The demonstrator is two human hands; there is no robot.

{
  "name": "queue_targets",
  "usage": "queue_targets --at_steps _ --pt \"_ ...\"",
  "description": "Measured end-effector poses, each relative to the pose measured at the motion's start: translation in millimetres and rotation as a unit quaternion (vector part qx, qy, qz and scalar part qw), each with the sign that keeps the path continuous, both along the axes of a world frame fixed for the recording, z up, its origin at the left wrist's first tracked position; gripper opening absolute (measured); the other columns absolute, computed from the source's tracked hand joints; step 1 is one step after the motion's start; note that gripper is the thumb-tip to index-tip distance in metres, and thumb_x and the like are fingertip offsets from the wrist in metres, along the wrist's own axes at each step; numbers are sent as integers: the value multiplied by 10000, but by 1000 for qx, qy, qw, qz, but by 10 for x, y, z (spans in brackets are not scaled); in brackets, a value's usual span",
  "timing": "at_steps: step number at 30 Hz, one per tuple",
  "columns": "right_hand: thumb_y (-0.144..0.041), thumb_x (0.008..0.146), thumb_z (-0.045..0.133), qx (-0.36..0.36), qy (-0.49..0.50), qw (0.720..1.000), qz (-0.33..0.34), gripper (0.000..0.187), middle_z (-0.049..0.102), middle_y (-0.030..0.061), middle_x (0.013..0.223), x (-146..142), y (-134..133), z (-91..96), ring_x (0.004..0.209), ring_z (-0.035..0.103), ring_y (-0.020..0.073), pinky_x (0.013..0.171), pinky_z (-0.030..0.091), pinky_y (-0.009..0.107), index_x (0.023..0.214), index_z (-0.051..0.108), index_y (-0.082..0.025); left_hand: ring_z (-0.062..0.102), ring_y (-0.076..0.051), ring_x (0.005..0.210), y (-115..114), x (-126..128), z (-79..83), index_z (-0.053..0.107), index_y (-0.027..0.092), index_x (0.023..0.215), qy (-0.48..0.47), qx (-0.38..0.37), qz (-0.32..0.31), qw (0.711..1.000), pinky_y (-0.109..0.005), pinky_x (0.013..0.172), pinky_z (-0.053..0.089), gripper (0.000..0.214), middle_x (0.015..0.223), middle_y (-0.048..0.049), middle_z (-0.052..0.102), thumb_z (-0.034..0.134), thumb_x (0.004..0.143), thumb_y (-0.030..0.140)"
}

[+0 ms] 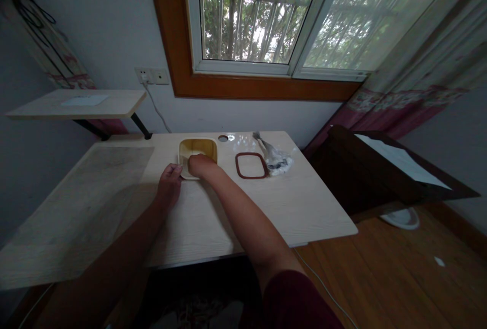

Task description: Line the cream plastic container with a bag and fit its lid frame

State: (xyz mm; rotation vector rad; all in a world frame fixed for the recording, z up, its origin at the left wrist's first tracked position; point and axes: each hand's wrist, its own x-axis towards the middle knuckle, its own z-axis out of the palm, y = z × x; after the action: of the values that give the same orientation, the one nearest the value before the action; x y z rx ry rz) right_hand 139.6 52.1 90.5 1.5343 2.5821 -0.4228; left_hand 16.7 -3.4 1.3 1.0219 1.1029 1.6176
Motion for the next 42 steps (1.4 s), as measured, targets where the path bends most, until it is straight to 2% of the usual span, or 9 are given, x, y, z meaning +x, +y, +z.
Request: queue_targets --at_steps 5,13,19,24,31,42 --pt "-263 1008 477 -7 -8 1000 3 363 685 240 1209 -17 8 9 1107 683 311 891 540 344 1232 684 -66 446 -108 577 -19 -20 9 544 202 753 58 15 53 997 -231 571 369 272 625 46 487 712 815 406" --pt "-265 1002 491 -14 -18 1000 7 362 683 241 1218 -32 42 -4 1122 678 311 905 540 343 1230 688 -65 423 -110 563 -14 -45 -2 527 215 780 96 41 86 991 -232 546 333 260 625 53 462 735 794 369" --pt "-266 997 505 -14 -24 1000 8 368 673 258 1227 -39 38 -1 1122 679 315 906 541 342 1230 687 -48 466 -106 600 -45 -48 66 522 211 834 96 59 99 989 -226 573 368 294 687 47 505 772 754 343" --pt "-254 998 494 -18 -27 999 11 365 677 251 1224 -45 43 -4 1123 678 333 898 548 362 1229 692 -54 526 -111 657 -47 -100 112 514 212 842 88 71 74 991 -229 627 403 341 730 36 546 806 720 336" --pt "-265 1006 494 -27 -32 999 9 368 673 257 1229 -43 14 47 1115 685 326 893 553 356 1232 692 -52 497 -106 604 10 -199 97 536 209 820 78 46 23 996 -222 578 373 367 686 43 548 838 655 336" --pt "-246 994 493 -23 -37 999 13 366 672 261 1227 -42 12 -3 1125 680 334 893 560 370 1229 690 -46 463 -103 629 -37 -209 163 514 206 816 36 44 -47 997 -218 589 354 380 710 41 502 832 681 366"
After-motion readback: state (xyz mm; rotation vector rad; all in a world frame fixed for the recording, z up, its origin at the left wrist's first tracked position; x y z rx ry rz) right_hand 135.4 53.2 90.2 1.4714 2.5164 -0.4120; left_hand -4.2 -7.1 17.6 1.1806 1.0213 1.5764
